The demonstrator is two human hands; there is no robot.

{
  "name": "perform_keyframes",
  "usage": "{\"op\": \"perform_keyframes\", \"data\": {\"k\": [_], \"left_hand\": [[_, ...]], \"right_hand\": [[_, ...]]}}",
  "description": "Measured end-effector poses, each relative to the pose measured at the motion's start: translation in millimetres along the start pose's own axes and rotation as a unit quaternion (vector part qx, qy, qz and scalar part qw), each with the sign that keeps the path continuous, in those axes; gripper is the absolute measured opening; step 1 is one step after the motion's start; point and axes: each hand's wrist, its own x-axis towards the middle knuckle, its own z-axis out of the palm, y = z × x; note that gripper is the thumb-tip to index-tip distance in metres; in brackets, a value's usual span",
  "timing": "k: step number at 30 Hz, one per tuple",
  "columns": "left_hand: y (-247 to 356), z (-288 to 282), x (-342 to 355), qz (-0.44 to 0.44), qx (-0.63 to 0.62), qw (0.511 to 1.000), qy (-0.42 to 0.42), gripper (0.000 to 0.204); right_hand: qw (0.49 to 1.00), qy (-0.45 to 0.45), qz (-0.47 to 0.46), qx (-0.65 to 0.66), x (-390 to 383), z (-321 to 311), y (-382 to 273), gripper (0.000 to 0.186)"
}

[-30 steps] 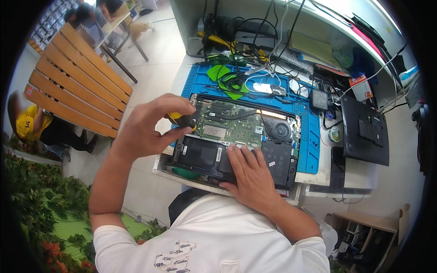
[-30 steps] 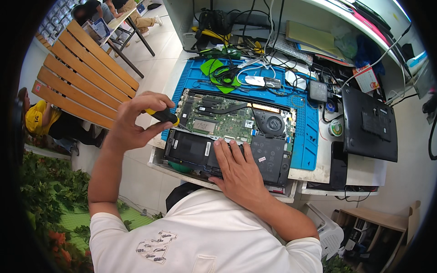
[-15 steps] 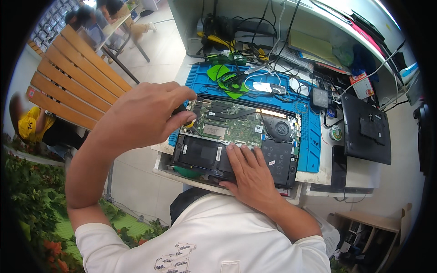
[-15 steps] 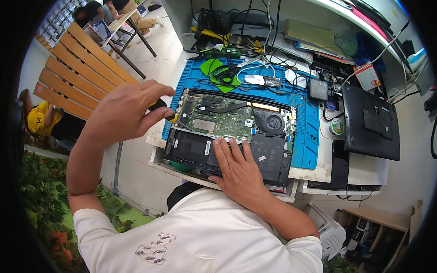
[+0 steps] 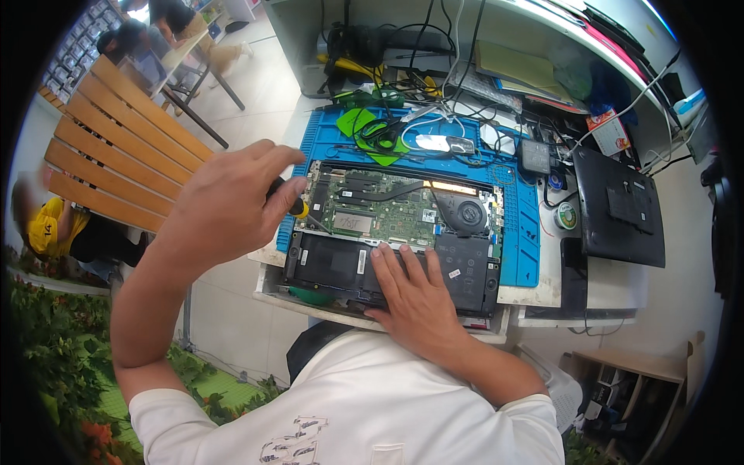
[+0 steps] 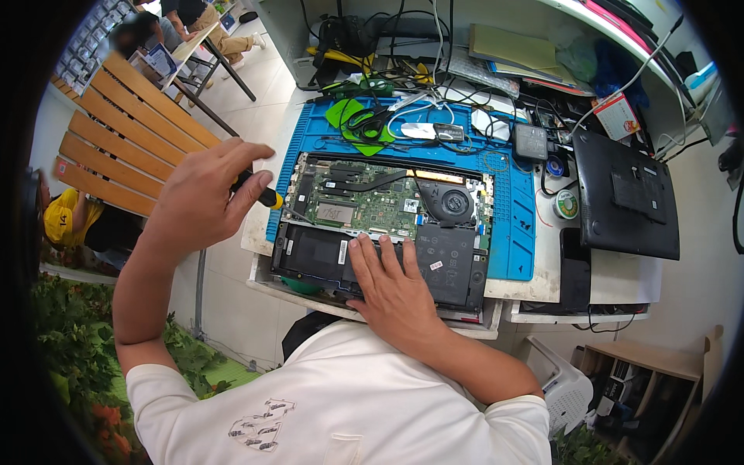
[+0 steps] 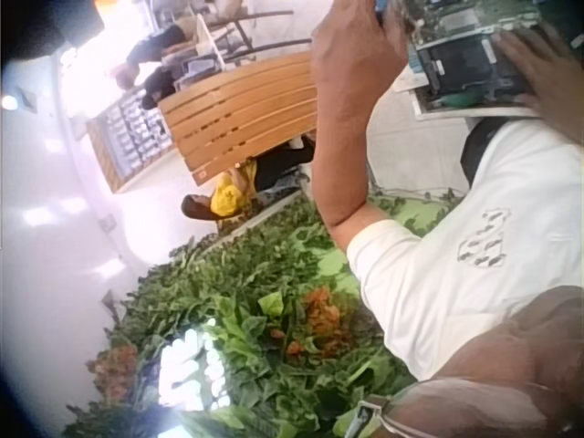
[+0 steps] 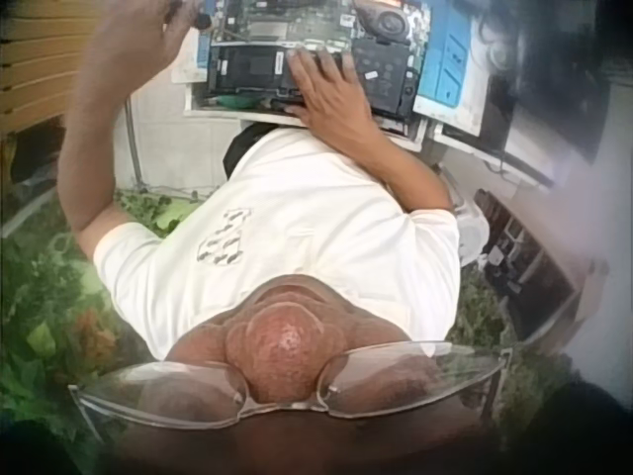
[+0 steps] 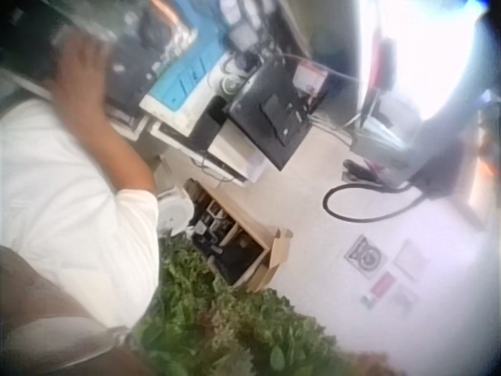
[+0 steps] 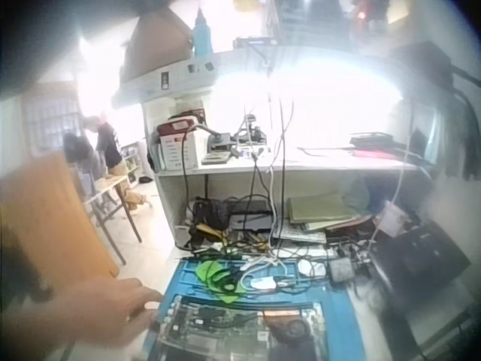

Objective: The person connects internal cables to a motherboard, places a battery component into the chassis, and then positions and presses down the back cover of the laptop before using a screwdriver to secure it.

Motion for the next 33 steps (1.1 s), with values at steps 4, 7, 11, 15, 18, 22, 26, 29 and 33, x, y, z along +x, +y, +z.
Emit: {"op": "perform_keyframes", "data": {"k": [4, 7, 11, 15, 18, 22, 26, 29, 33], "left_hand": [[4, 1, -1, -0.005, 0.020, 1.000, 0.015, 0.026], [4, -3, 4, 0.025, 0.035, 0.999, -0.008, 0.025], [0, 9, 0, -0.026, 0.051, 0.998, 0.040, 0.027], [4, 0, 4, -0.067, 0.060, 0.995, -0.030, 0.031], [-3, -8, 7, 0.015, 0.074, 0.995, -0.058, 0.033], [1, -10, 4, 0.038, 0.016, 0.999, -0.033, 0.030], [1, -15, 11, 0.011, 0.040, 0.994, -0.103, 0.028], [-5, -7, 17, 0.167, -0.033, 0.985, -0.031, 0.025], [7, -7, 6, -0.099, 0.079, 0.989, -0.082, 0.027]], "right_hand": [[1.000, -0.003, 0.008, -0.012, 2, -2, -4, 0.101], [1.000, -0.005, 0.002, -0.031, 4, -4, -5, 0.099], [1.000, -0.009, 0.000, -0.006, 8, -9, -6, 0.096], [1.000, 0.001, 0.010, -0.005, 6, -14, -7, 0.090], [0.999, -0.012, 0.004, -0.036, 10, -18, -10, 0.087], [0.998, -0.021, 0.000, -0.054, 12, -20, -11, 0.087], [0.997, -0.025, -0.006, -0.067, 10, -20, -10, 0.087], [0.998, -0.009, -0.001, -0.066, 6, -16, -8, 0.086], [0.995, -0.015, -0.010, -0.101, 9, -17, -12, 0.086]]}}
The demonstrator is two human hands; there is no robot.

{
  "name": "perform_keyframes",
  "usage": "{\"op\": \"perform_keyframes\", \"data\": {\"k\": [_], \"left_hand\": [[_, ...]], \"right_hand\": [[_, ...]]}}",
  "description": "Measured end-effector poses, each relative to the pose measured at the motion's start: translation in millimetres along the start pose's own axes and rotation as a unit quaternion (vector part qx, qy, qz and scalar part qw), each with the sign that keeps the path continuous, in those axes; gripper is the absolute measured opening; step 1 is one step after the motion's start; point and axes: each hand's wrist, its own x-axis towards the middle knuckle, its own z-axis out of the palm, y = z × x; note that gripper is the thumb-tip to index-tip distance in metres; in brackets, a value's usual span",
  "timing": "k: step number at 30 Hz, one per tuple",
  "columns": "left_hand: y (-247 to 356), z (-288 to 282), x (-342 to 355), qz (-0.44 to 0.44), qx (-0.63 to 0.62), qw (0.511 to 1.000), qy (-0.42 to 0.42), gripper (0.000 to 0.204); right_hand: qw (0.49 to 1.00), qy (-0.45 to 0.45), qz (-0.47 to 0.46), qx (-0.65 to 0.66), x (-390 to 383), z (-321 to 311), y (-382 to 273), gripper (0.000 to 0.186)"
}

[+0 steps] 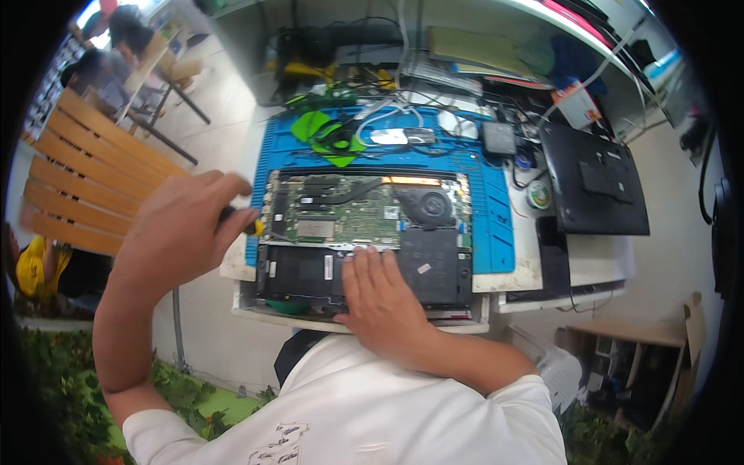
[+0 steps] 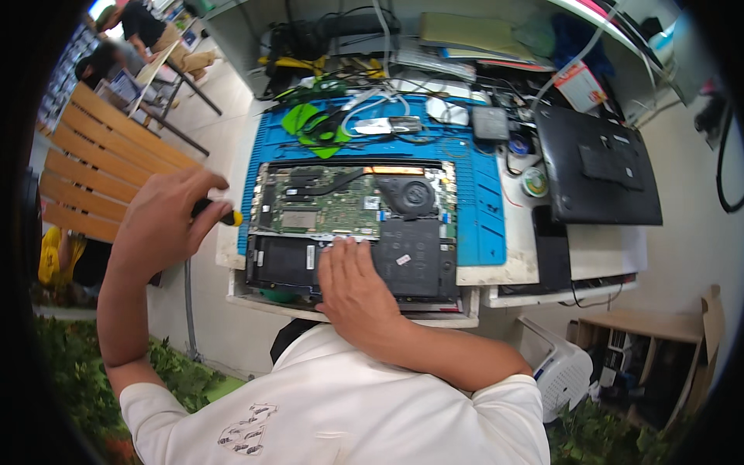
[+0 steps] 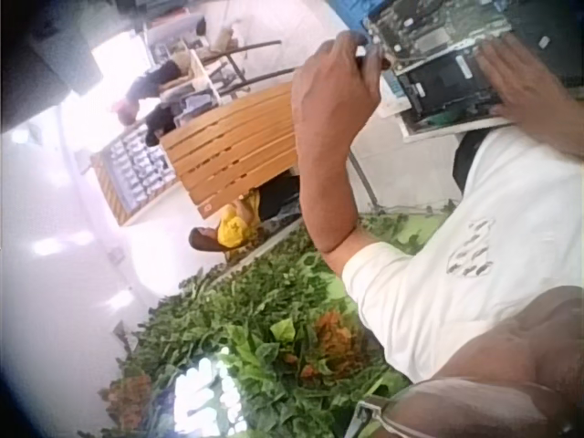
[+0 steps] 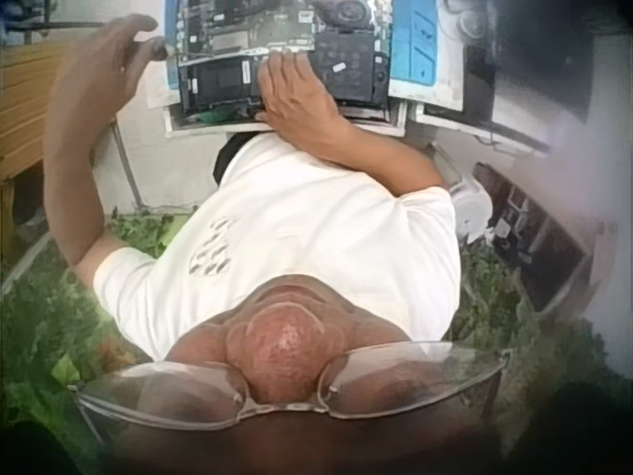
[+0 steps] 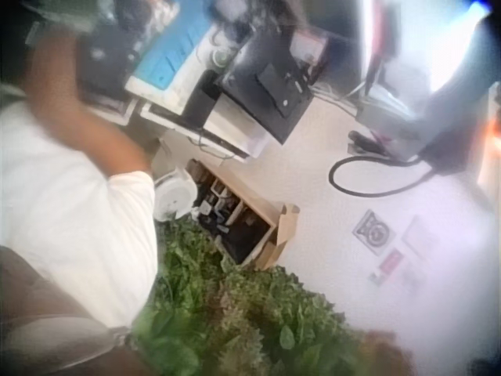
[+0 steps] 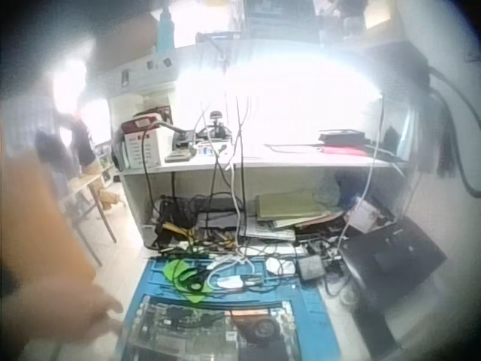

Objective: The person connects internal cables to a motherboard, places a battery component into the chassis, and then positions and presses down the back cover of the laptop before using a screwdriver to secure it.

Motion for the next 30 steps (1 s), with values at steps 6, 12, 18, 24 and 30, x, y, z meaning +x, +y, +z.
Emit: {"op": "perform_keyframes", "data": {"k": [6, 12, 18, 24, 30], "left_hand": [[5, 2, 5, 0.034, -0.030, 0.999, 0.016, 0.029], [-10, -6, 6, 0.170, -0.033, 0.985, 0.012, 0.029], [-2, -3, 8, 0.156, -0.017, 0.988, 0.009, 0.031], [-36, 58, -2, 0.121, -0.351, 0.914, 0.161, 0.055], [-45, 142, -10, 0.031, -0.506, 0.799, 0.324, 0.079]], "right_hand": [[1.000, -0.020, 0.010, -0.008, -1, -3, -2, 0.086], [1.000, 0.003, 0.014, 0.022, -2, 3, -2, 0.088], [0.999, -0.009, 0.022, 0.038, -4, 3, 0, 0.087], [0.989, 0.025, 0.025, 0.147, -8, 7, 7, 0.089], [0.982, 0.040, 0.073, 0.172, -20, 11, 10, 0.092]]}}
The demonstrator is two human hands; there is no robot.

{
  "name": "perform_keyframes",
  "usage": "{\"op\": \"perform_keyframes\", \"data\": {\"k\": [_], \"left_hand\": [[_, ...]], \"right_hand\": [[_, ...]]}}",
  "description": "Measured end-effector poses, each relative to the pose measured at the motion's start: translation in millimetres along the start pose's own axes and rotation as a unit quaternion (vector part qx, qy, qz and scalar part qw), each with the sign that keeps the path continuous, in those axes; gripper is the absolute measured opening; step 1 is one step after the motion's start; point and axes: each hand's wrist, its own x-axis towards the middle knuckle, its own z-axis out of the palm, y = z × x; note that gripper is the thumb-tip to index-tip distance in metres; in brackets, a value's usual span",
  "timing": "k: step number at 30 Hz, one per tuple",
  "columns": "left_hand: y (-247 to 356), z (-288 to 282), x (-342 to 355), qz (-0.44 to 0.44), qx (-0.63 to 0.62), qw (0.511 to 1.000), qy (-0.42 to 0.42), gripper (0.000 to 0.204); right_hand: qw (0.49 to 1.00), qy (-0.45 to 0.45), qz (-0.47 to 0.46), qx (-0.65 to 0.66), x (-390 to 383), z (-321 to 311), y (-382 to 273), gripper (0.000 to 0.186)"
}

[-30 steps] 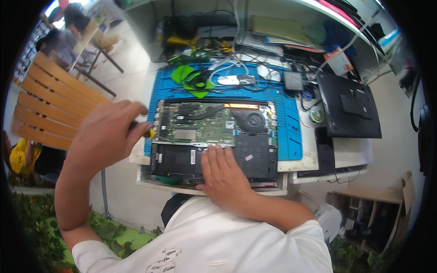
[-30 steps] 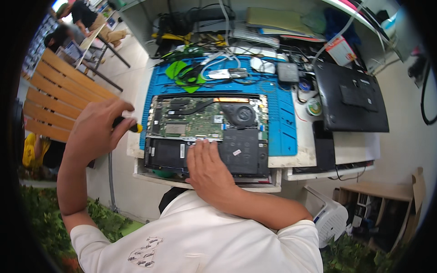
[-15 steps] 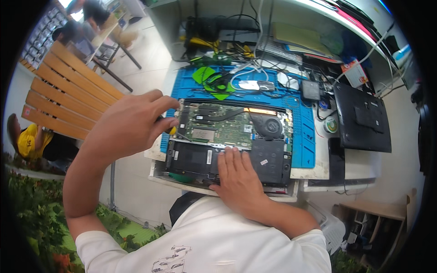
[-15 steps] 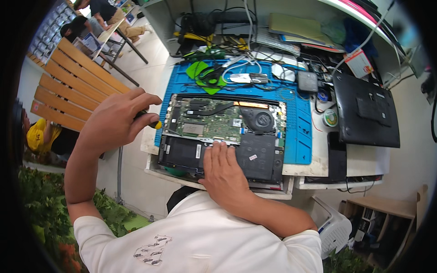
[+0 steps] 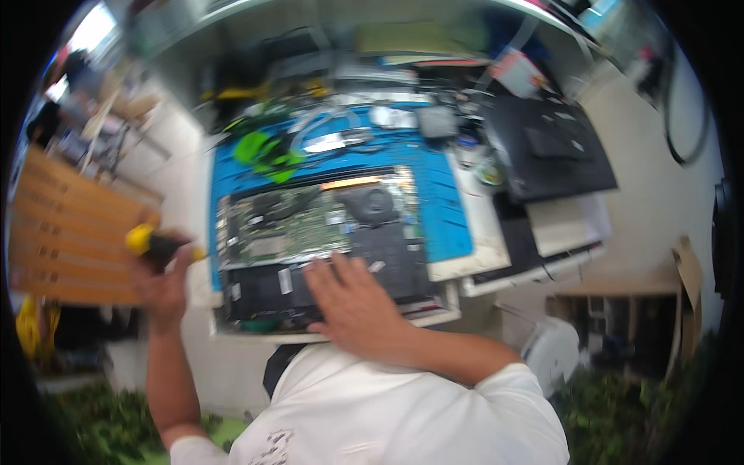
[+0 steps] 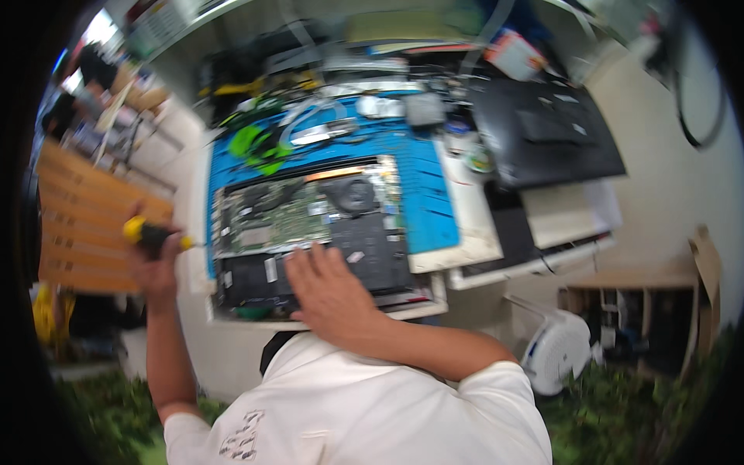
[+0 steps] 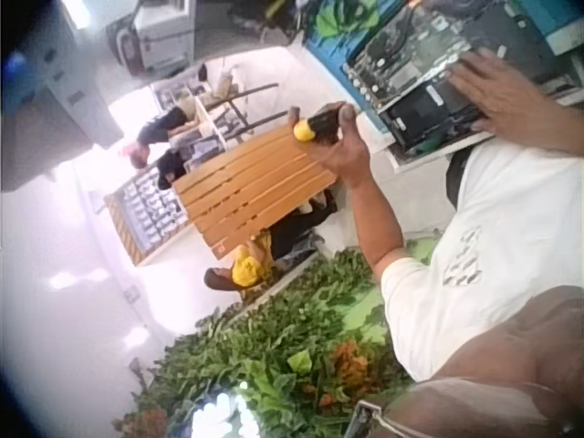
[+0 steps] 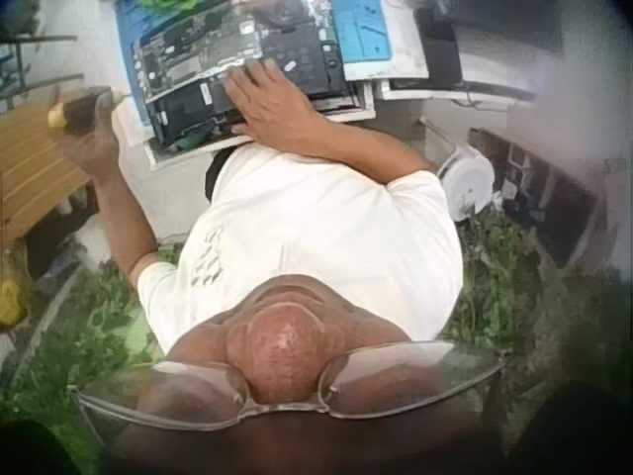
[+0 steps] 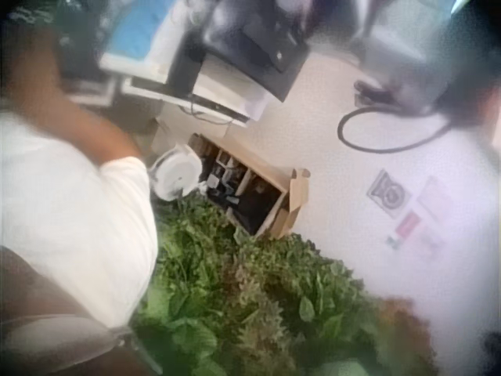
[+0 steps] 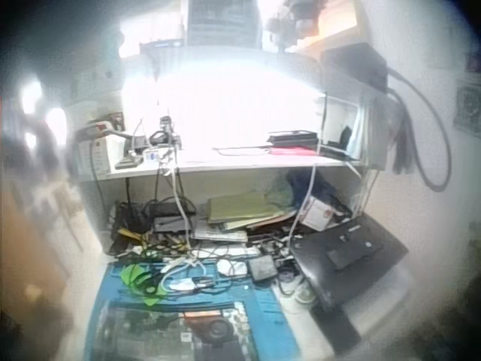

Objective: The person connects internal cables to a motherboard, places a battery component into the chassis, and then positions and presses down the back cover of the laptop before using a screwdriver to secure it.

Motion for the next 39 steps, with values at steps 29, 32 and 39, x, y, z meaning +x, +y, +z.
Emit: {"op": "perform_keyframes", "data": {"k": [29, 32, 39], "left_hand": [[60, 70, 21, 0.098, -0.127, 0.987, 0.004, 0.098], [56, 71, 20, 0.092, -0.143, 0.985, 0.013, 0.095], [53, 71, 18, 0.082, -0.155, 0.984, 0.030, 0.094]], "right_hand": [[0.937, 0.151, 0.314, 0.036, -87, -68, 134, 0.010], [0.944, 0.171, 0.280, 0.010, -91, -62, 139, 0.009], [0.910, 0.253, 0.306, 0.119, -90, -68, 128, 0.015]]}}
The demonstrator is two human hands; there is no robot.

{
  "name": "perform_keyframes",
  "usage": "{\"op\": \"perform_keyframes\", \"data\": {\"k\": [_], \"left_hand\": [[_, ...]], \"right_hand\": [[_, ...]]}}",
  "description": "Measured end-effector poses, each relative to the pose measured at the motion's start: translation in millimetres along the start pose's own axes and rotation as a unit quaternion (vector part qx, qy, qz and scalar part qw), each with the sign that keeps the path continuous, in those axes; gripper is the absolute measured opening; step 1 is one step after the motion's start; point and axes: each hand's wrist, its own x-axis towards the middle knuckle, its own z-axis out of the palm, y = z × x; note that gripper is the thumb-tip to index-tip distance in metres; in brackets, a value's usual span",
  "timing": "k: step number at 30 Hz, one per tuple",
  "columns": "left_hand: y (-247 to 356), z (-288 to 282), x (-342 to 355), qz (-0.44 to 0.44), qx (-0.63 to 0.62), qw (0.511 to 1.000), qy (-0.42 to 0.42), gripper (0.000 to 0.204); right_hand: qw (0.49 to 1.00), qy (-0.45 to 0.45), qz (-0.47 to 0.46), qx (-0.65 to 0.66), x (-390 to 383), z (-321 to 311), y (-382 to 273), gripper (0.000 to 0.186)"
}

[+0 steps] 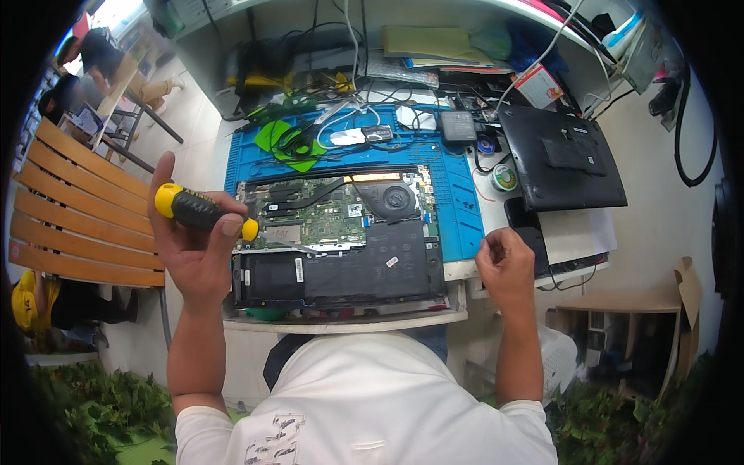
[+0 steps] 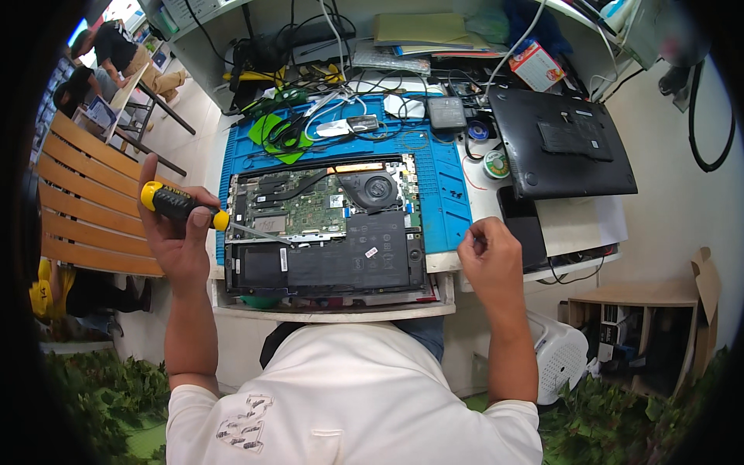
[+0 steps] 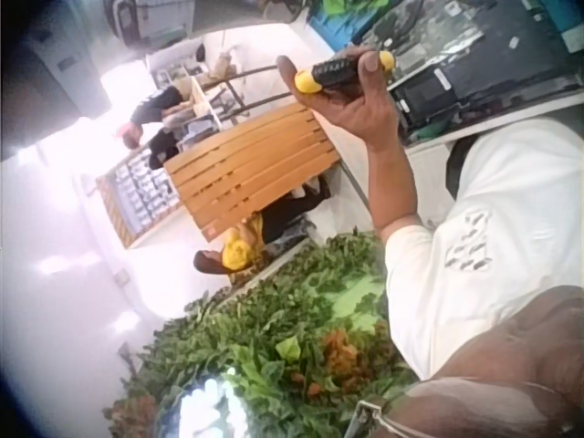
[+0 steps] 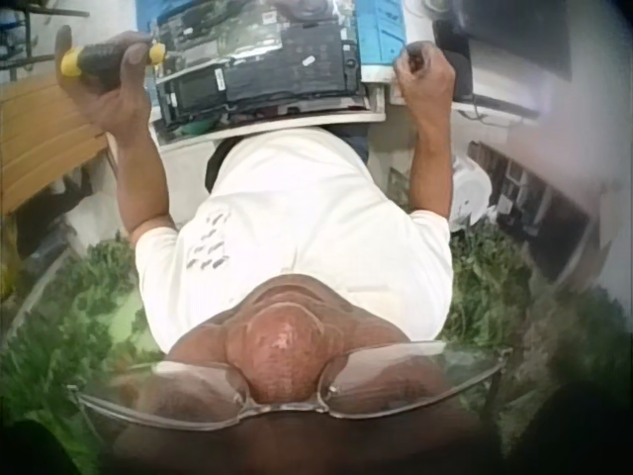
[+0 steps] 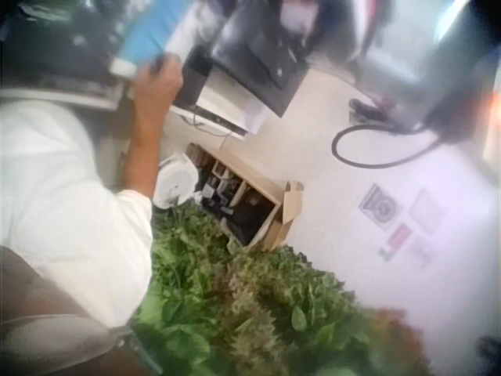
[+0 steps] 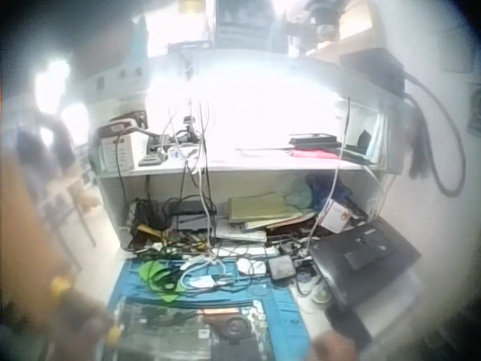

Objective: The person connects internal cables to a motherboard, places a battery component into the chassis, and then positions and presses down the back cover of the laptop before using a screwdriver to secure it.

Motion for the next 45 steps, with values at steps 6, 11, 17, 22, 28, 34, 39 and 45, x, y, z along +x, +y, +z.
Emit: {"op": "perform_keyframes", "data": {"k": [6, 11, 17, 22, 28, 34, 39, 45], "left_hand": [[-5, 27, 6, 0.001, -0.031, 1.000, 0.004, 0.094], [4, 83, 5, -0.019, -0.117, 0.993, -0.011, 0.100], [5, 106, 6, 0.015, -0.134, 0.989, -0.061, 0.103], [7, 107, 7, 0.018, -0.133, 0.989, -0.066, 0.101], [6, 103, 4, 0.018, -0.139, 0.989, -0.057, 0.101], [7, 99, 1, 0.025, -0.120, 0.991, -0.059, 0.102], [6, 92, 2, 0.043, -0.111, 0.991, -0.061, 0.104], [6, 91, 4, 0.051, -0.114, 0.989, -0.084, 0.107]], "right_hand": [[0.925, 0.000, 0.040, 0.377, -10, 17, 0, 0.020], [0.772, -0.046, -0.007, 0.634, -13, 54, -12, 0.027], [0.675, -0.107, 0.027, 0.730, -15, 72, -24, 0.026], [0.656, -0.123, 0.031, 0.744, -16, 77, -27, 0.024], [0.638, -0.134, 0.050, 0.757, -18, 80, -33, 0.023], [0.621, -0.148, 0.070, 0.767, -22, 83, -37, 0.022], [0.588, -0.159, 0.098, 0.787, -24, 85, -40, 0.019], [0.578, -0.173, 0.117, 0.789, -24, 81, -43, 0.019]]}}
